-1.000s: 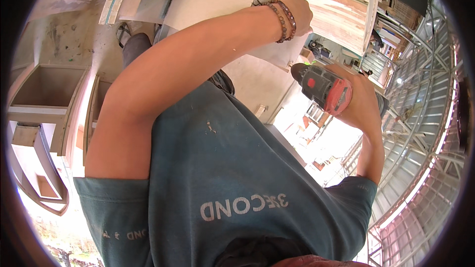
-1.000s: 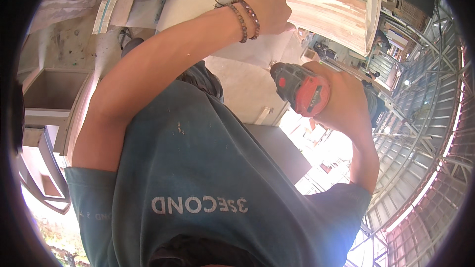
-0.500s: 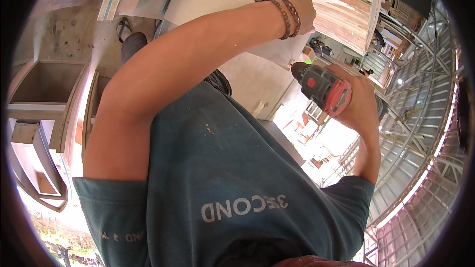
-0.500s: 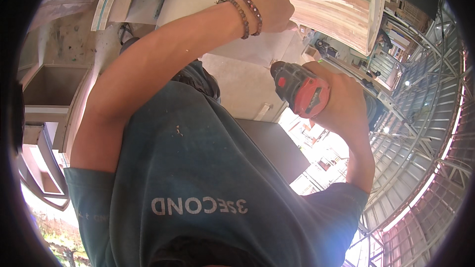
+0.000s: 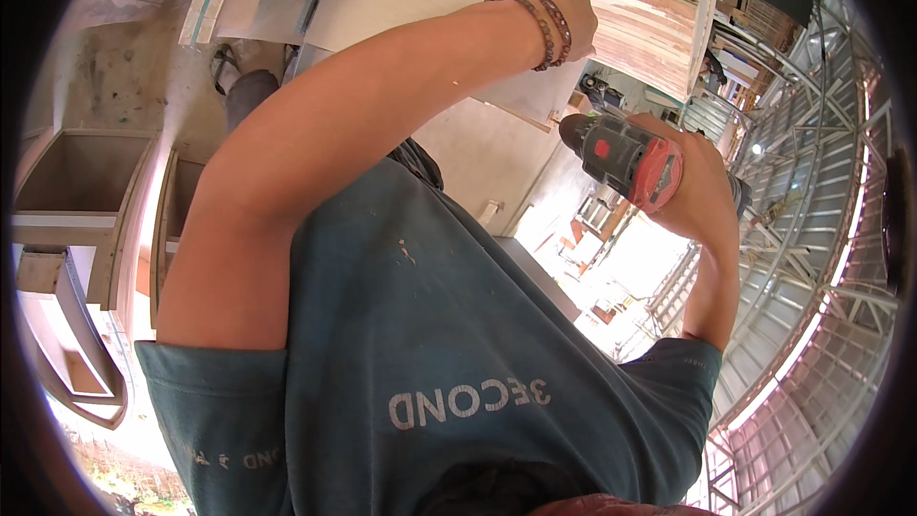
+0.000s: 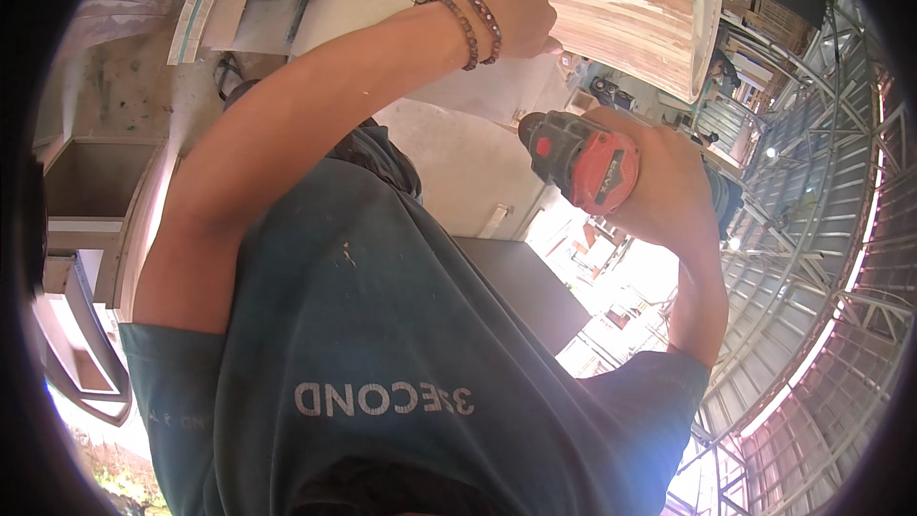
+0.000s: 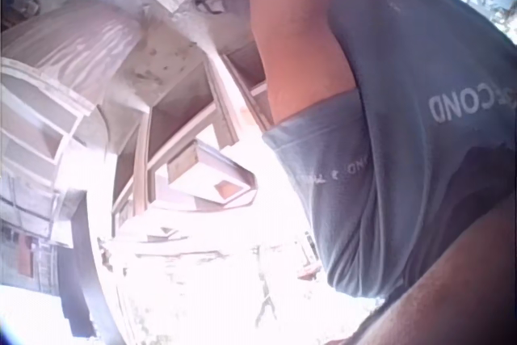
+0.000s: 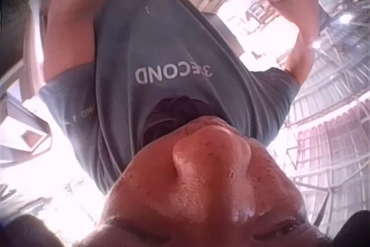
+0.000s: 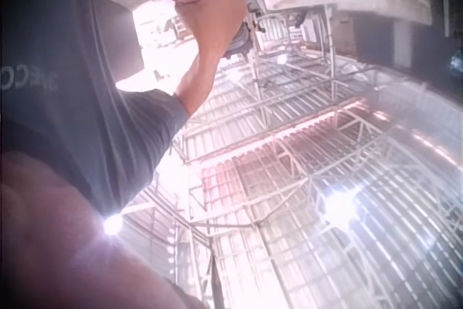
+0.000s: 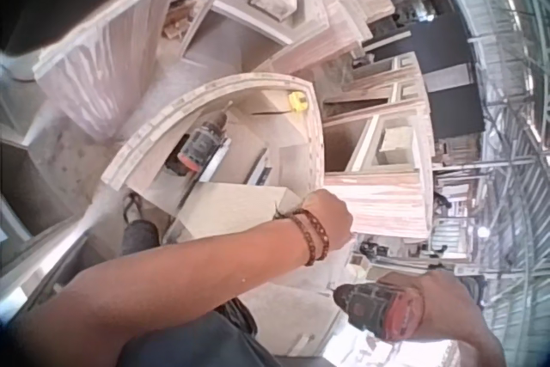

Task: The person uses a cordless drill to fasten screws into a wooden drawer frame, securing the side panels. After drilling, they place the drawer into a larger cabinet structure and test the fit by sliding it in and out. They then retrieve a small white square piece and place it inside the drawer.

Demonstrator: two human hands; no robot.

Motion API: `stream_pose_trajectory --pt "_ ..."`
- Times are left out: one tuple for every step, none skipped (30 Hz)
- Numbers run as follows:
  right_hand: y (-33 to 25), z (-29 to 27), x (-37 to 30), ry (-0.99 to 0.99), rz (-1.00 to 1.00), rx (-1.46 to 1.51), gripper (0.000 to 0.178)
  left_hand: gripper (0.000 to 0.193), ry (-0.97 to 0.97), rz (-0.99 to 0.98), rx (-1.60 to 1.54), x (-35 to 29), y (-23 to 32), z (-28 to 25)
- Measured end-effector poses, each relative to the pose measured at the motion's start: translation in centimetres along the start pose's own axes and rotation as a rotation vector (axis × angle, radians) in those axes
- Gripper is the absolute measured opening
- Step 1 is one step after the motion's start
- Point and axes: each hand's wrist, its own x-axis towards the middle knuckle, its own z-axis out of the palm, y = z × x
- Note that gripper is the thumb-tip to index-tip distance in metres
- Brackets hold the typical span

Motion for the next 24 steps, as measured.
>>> stream_pose_trajectory --pt "0.1 -0.1 0.0 -0.001 0.000 0.009 0.055 0.048 0.004 0.002 -0.006 0.1 -0.1 0.0" --pt "0.3 -0.2 0.1 -0.003 0.001 0.017 0.055 0.048 0.014 -0.002 -0.012 0.2 -0.1 0.0" --pt "0.8 0.0 0.1 0.023 -0.029 0.048 0.056 0.048 0.025 -0.012 -0.017 0.3 -0.2 0.0" --pt "1.6 0.9 0.1 0.045 -0.046 0.093 0.058 0.047 0.023 -0.008 -0.021 0.4 -0.2 0.2" --pt "2.2 1.6 0.1 0.067 -0.063 0.138 0.059 0.047 0.016 -0.002 -0.017 0.5 0.0 0.4" --pt "2.4 2.0 0.1 0.060 -0.042 0.153 0.060 0.047 0.013 -0.005 -0.010 0.4 0.1 0.3" --pt "2.6 2.2 0.1 0.052 -0.020 0.169 0.061 0.047 0.009 -0.008 -0.003 0.4 0.2 0.2" --pt "2.7 2.5 0.0 0.043 0.001 0.184 0.063 0.047 0.011 -0.017 -0.008 0.4 0.1 0.2" --pt "3.0 2.9 -0.2 0.087 -0.023 0.175 0.064 0.047 0.012 -0.021 -0.013 0.5 0.1 0.1" --pt "3.2 3.3 -0.5 0.131 -0.046 0.166 0.065 0.047 0.012 -0.024 -0.017 0.5 0.0 0.0" --pt "3.4 3.5 -0.6 0.174 -0.069 0.157 0.066 0.048 0.006 -0.022 -0.014 0.5 0.0 0.0" --pt "3.5 3.7 -0.8 0.206 -0.071 0.176 0.061 0.048 -0.005 -0.014 -0.004 0.5 -0.1 -0.1" --pt "3.5 3.8 -0.9 0.237 -0.072 0.196 0.056 0.048 -0.016 -0.007 0.005 0.4 -0.1 -0.1" --pt "3.6 3.8 -1.0 0.268 -0.073 0.215 0.051 0.049 -0.006 -0.007 0.004 0.3 -0.1 -0.1" --pt "3.6 3.7 -0.9 0.205 -0.030 0.222 0.052 0.050 0.004 -0.011 0.008 0.3 0.0 0.0" --pt "3.5 3.4 -0.8 0.140 0.012 0.229 0.052 0.051 0.014 -0.014 0.011 0.3 0.0 0.0" --pt "3.5 3.3 -0.7 0.075 0.054 0.236 0.053 0.051 0.013 -0.013 0.017 0.5 -0.1 0.1" --pt "3.8 3.3 -0.8 0.106 0.014 0.248 0.053 0.052 0.015 -0.013 0.012 0.6 -0.2 0.3" --pt "4.2 3.3 -0.9 0.136 -0.026 0.259 0.053 0.053 0.016 -0.013 0.009 0.6 -0.3 0.5" --pt "4.6 3.4 -1.0 0.168 -0.067 0.271 0.053 0.053 0.032 -0.014 0.010 0.7 -0.3 0.8" --pt "4.9 3.4 -1.2 0.181 -0.083 0.255 0.053 0.053 0.048 -0.003 0.008 0.6 -0.3 0.9" --pt "5.2 3.4 -1.3 0.195 -0.099 0.239 0.053 0.054 0.065 0.006 0.007 0.6 -0.2 1.1" --pt "5.4 3.4 -1.3 0.209 -0.116 0.222 0.053 0.054 0.058 0.006 0.003 0.6 -0.1 1.2" --pt "5.7 3.9 -1.2 0.173 -0.048 0.214 0.056 0.053 0.057 -0.001 0.001 0.6 -0.2 1.2"
